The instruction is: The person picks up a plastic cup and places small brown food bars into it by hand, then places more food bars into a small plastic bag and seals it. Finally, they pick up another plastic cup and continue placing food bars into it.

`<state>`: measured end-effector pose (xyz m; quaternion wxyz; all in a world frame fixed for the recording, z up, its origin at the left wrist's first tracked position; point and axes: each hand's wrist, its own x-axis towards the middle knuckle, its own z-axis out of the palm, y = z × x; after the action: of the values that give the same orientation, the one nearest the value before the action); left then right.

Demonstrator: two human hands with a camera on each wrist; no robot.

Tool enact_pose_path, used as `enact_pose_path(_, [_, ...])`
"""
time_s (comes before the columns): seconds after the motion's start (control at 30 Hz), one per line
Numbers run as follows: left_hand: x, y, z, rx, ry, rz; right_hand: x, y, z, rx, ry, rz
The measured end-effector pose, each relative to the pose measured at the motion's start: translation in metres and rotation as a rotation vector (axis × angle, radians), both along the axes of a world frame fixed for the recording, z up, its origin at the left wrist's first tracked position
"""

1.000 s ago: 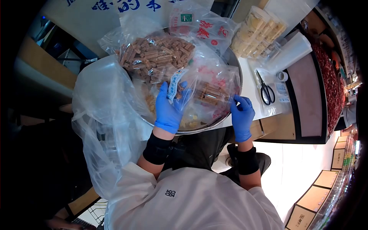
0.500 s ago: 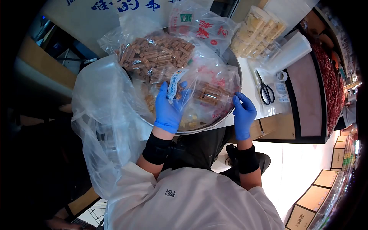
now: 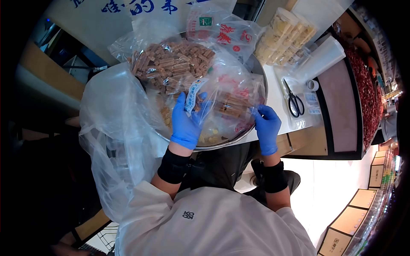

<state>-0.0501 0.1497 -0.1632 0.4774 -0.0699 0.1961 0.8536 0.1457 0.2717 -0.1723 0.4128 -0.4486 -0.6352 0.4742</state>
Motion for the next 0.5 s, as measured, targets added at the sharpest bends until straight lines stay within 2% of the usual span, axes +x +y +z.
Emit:
enact_pose_path(0.07, [0.000, 0.000, -0.001, 0.005, 0.009, -0.004, 0.001, 0.004, -0.009, -0.048, -0.003, -0.001])
enact_pose_path(0.13, [-0.001, 0.000, -0.004, 0.012, 0.019, -0.008, 0.006, 0.012, -0.019, 0.179, -0.008, 0.159])
enact_pose_path(0.17, [-0.002, -0.001, -0.008, 0.037, 0.000, -0.015, 0.009, 0.016, -0.020, 0.180, -0.007, 0.159])
enact_pose_path(0.23, [-0.002, -0.001, -0.009, 0.063, -0.019, -0.022, 0.009, 0.020, -0.015, 0.541, -0.057, 0.387])
enact_pose_path(0.27, [-0.002, -0.001, -0.007, 0.060, -0.014, -0.024, 0.013, 0.018, -0.009, 0.542, -0.057, 0.387])
enact_pose_path(0.33, [-0.002, -0.001, -0.006, 0.057, -0.010, -0.026, 0.020, 0.005, 0.018, 0.042, -0.179, 0.357])
enact_pose_path(0.37, [-0.003, -0.001, -0.007, 0.059, -0.018, -0.028, 0.020, 0.006, 0.016, 0.043, -0.179, 0.359])
enact_pose_path(0.43, [-0.002, -0.002, -0.007, 0.061, -0.027, -0.030, 0.018, 0.006, 0.011, -0.056, 0.010, 0.167])
enact_pose_path(0.5, [-0.001, -0.003, -0.004, 0.063, -0.044, -0.035, 0.015, 0.000, 0.017, -0.018, 0.025, 0.107])
